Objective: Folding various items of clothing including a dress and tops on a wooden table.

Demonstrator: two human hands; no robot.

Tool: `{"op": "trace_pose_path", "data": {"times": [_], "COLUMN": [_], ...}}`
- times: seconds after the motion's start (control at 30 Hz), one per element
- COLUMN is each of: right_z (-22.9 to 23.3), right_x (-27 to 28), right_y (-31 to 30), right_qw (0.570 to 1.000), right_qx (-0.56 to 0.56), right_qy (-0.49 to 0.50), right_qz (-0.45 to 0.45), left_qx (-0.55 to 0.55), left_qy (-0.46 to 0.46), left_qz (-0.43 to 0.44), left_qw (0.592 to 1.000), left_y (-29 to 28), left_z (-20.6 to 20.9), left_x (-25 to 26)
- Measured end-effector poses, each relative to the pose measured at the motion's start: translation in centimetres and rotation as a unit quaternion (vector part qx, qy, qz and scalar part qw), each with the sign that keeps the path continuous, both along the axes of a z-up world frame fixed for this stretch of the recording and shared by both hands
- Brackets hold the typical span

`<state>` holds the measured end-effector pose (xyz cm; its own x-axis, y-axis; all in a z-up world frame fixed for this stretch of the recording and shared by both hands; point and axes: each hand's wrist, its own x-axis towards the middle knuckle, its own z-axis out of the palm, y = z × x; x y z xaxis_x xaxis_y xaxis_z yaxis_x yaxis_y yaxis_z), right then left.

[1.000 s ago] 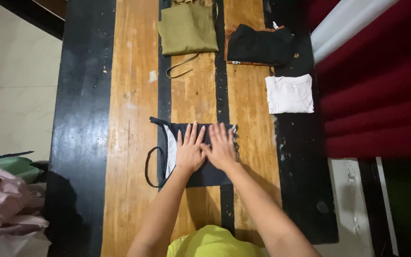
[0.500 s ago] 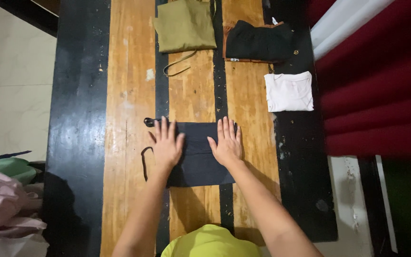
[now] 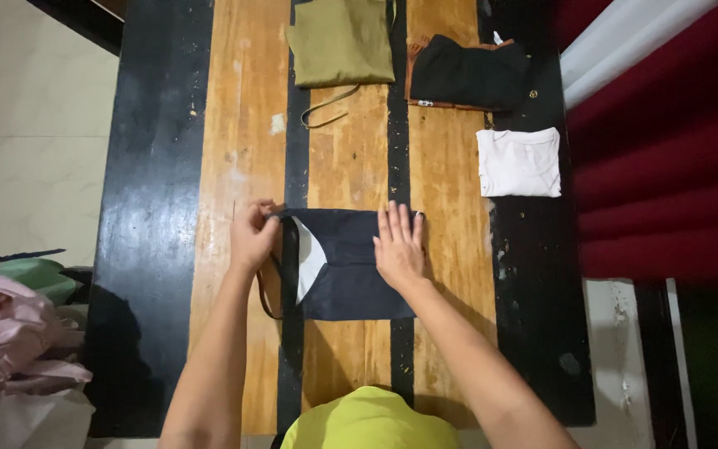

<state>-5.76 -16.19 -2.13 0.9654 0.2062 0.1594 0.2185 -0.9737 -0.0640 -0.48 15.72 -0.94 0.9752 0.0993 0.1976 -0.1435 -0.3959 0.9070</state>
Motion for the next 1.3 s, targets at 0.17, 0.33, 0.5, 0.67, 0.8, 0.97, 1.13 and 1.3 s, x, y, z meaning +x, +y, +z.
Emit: {"op": "trace_pose_path", "data": {"times": [0.17, 0.33, 0.5, 0.67, 0.8, 0.97, 1.13, 1.3], "right_z": [0.4, 2.0, 1.5, 1.4, 1.1, 1.3, 0.9, 1.4], "right_x": [-0.8, -1.0, -0.9, -0.9, -0.7, -0.1, 0.6, 0.3], "right_y": [0.7, 1.1, 1.1, 1.2, 0.9, -0.7, -4.4, -9.5], "right_qw": [0.993, 0.992, 0.994, 0.994, 0.994, 0.994, 0.994, 0.991], "right_qx": [0.104, 0.101, 0.064, 0.057, 0.056, 0.061, 0.061, 0.034], "right_qy": [0.036, 0.077, 0.088, 0.087, 0.091, 0.095, 0.081, 0.056], "right_qz": [0.041, 0.029, 0.018, 0.017, 0.016, -0.002, -0.043, -0.114], "left_qx": [-0.259, -0.213, 0.147, 0.28, 0.267, 0.261, 0.19, 0.315], "left_qy": [0.138, 0.19, 0.107, -0.021, -0.096, -0.085, -0.11, -0.18], "left_qz": [-0.008, -0.031, 0.129, 0.104, -0.069, -0.145, -0.271, -0.306], "left_qw": [0.956, 0.958, 0.975, 0.954, 0.957, 0.951, 0.937, 0.88], "left_y": [0.9, 3.1, 4.2, -5.9, -14.2, -17.2, -16.9, -17.0], "left_z": [-1.2, -1.1, 1.4, 8.1, 4.9, 4.3, 3.1, 0.3], "left_x": [0.9, 2.0, 1.7, -2.8, -8.9, -15.0, -17.1, -15.6]}}
